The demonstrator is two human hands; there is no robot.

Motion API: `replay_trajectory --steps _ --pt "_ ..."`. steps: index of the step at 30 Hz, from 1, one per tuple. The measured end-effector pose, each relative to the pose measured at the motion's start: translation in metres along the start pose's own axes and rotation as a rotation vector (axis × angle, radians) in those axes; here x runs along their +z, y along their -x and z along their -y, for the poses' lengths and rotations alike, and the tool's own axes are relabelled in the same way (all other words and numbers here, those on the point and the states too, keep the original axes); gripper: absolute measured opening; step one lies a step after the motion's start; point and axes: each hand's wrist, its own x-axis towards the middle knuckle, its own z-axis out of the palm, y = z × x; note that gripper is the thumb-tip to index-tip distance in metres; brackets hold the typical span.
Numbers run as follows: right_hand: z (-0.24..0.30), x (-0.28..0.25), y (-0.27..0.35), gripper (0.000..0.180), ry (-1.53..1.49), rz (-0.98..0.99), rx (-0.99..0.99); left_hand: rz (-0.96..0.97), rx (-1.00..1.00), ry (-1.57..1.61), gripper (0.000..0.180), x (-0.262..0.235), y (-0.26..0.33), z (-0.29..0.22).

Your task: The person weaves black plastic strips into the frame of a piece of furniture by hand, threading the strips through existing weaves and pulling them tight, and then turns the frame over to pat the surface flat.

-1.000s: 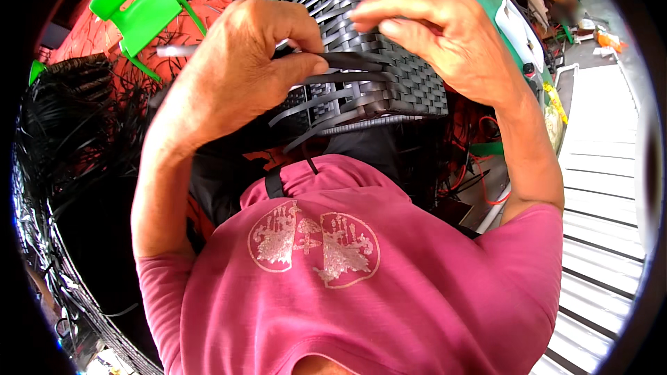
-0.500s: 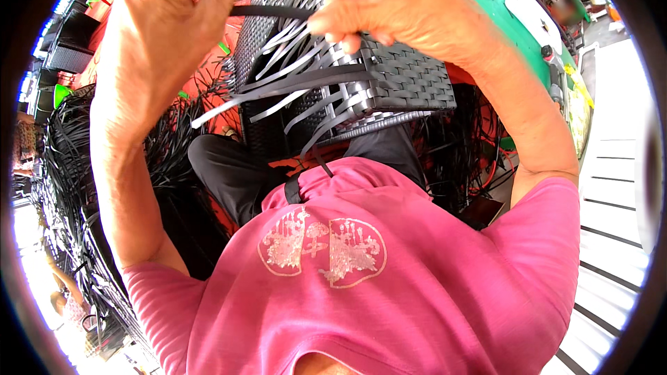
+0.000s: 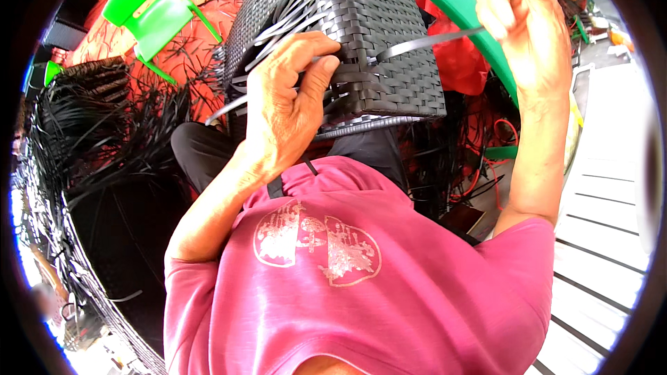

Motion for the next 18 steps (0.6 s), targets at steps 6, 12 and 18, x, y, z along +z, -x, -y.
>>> replay_trajectory --steps 6,12,18 --pt "0.019 0.031 0.011 0.033 0.626 0.066 0.350 -0.079 -0.826 0.515 0.010 0.007 0.004 -0.018" --pt "0.012 0.057 -0.002 0.022 1.029 0.408 0.257 0.080 -0.957 0.599 0.015 -0.004 0.014 -0.026" --pt "0.002 0.073 -0.012 0.014 1.188 0.532 0.258 0.172 -0.828 0.543 0.018 -0.005 0.012 -0.020"
